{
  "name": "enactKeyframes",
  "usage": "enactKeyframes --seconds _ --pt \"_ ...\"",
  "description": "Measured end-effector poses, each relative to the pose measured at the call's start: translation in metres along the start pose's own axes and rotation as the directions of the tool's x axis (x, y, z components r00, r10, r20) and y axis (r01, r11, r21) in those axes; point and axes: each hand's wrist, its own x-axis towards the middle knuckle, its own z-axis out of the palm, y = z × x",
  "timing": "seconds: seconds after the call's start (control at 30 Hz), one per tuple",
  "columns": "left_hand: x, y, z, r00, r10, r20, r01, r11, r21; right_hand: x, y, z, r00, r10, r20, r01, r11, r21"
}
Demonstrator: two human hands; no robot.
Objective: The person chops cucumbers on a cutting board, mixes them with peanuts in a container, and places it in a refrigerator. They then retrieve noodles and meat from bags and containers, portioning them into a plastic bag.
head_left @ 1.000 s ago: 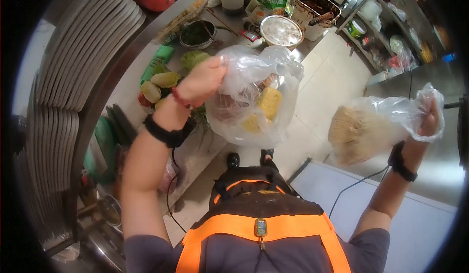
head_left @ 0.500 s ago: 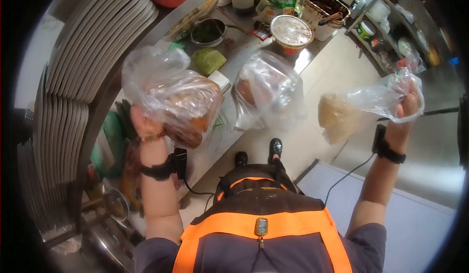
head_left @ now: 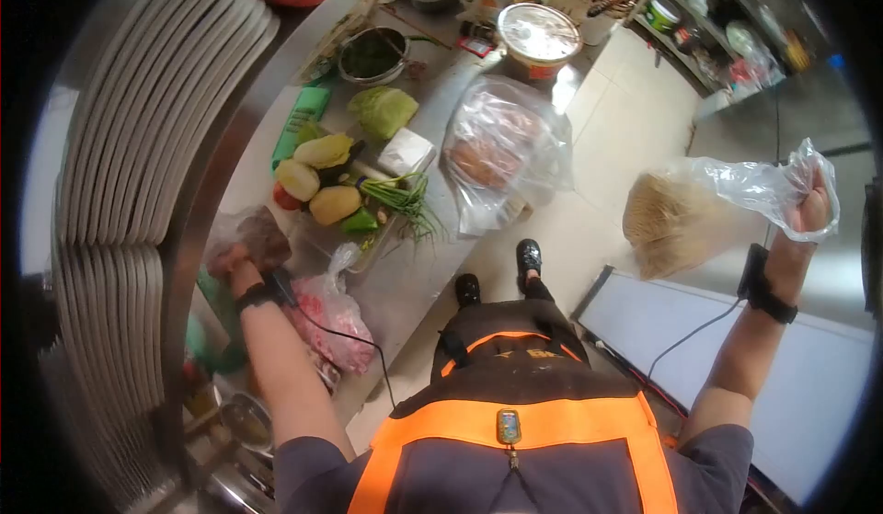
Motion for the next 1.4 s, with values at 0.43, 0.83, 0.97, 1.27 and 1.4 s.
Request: enactKeyframes --seconds 0.43,0.83,0.97,1.27,1.4 --pt "-0.197 0.224 -0.017 0.985 -0.089 -0.146 0.028 0.927 -0.373 -0.013 0.081 -0.094 0.95 -0.087 -0.301 0.086 0.996 -0.014" --pt "-0.573 0.408 0.268 -0.074 0.621 0.78 -0.536 0.635 -0.557 0.025 0.249 -0.137 0.692 0.474 -0.544 -0.403 0.88 0.252" --pt "-0.56 0.383 0.408 -0.038 0.211 0.977 -0.995 0.079 -0.056 0.044 0.272 -0.146 0.629 0.63 -0.455 -0.567 0.772 0.285" --pt "-0.519 0.4 0.455 0.143 -0.355 0.924 -0.967 -0.248 0.054 0.018 0.337 -0.142 0.536 0.723 -0.436 -0.715 0.663 0.22" --pt "-0.525 0.398 0.453 0.104 -0.338 0.935 -0.986 -0.158 0.053 0.009 0.335 -0.141 0.509 0.721 -0.469 -0.717 0.657 0.233"
